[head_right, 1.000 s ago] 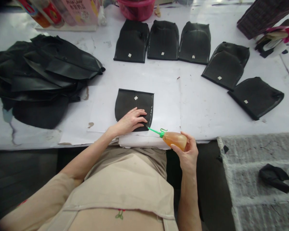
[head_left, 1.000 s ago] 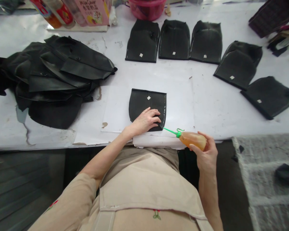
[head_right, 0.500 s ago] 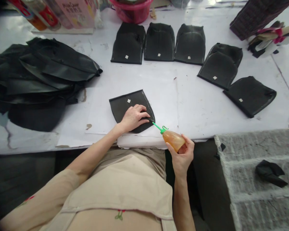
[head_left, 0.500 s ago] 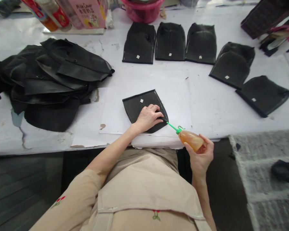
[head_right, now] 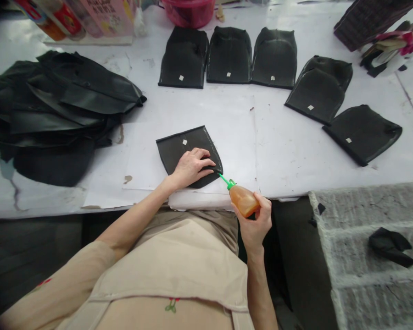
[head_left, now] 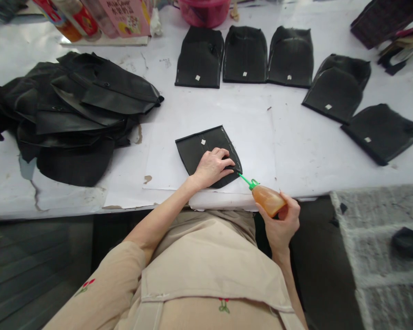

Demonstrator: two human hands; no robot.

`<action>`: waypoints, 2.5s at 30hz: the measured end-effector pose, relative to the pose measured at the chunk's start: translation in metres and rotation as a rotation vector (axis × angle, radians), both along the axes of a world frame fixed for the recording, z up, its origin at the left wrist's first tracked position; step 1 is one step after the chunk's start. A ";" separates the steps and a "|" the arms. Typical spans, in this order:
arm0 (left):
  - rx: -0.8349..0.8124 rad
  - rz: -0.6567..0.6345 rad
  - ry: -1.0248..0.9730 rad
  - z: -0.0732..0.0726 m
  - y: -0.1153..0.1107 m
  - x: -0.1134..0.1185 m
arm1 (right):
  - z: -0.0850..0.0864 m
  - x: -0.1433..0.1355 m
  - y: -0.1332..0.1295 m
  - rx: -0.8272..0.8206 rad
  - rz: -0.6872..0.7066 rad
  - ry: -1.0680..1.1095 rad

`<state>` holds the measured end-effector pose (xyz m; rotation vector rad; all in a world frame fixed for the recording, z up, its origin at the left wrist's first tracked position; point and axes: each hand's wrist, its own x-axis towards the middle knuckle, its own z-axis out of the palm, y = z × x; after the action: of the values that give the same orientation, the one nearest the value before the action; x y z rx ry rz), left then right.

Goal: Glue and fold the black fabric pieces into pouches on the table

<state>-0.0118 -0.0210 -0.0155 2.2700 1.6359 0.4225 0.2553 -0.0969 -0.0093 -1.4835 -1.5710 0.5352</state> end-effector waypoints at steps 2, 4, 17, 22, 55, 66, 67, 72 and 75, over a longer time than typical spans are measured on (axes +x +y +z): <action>0.005 0.001 -0.002 -0.001 -0.001 0.000 | 0.002 0.001 0.000 0.019 0.012 -0.052; 0.010 0.003 -0.002 -0.001 -0.001 0.000 | 0.003 0.000 -0.001 0.037 0.023 -0.091; 0.008 0.026 -0.041 -0.006 -0.007 -0.001 | 0.014 -0.010 -0.007 -0.114 0.008 -0.005; -0.007 0.033 -0.059 -0.006 -0.007 0.001 | 0.015 -0.012 -0.009 -0.148 -0.006 0.064; -0.089 -0.099 -0.096 -0.014 -0.050 -0.038 | 0.014 -0.014 -0.016 -0.197 0.095 0.126; -0.114 -0.027 -0.140 -0.012 -0.042 -0.029 | 0.010 -0.017 -0.021 -0.229 0.087 0.109; -0.115 -0.026 -0.166 -0.012 -0.042 -0.030 | 0.009 -0.017 -0.020 -0.230 0.083 0.106; -0.115 -0.122 -0.316 -0.003 -0.046 -0.050 | 0.007 -0.016 -0.018 -0.218 0.085 0.103; -0.113 -0.175 -0.266 -0.001 -0.050 -0.060 | 0.008 -0.017 -0.018 -0.205 0.096 0.113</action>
<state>-0.0717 -0.0712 -0.0165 2.1459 1.2884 0.5472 0.2382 -0.1153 -0.0009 -1.5048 -1.5409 0.8427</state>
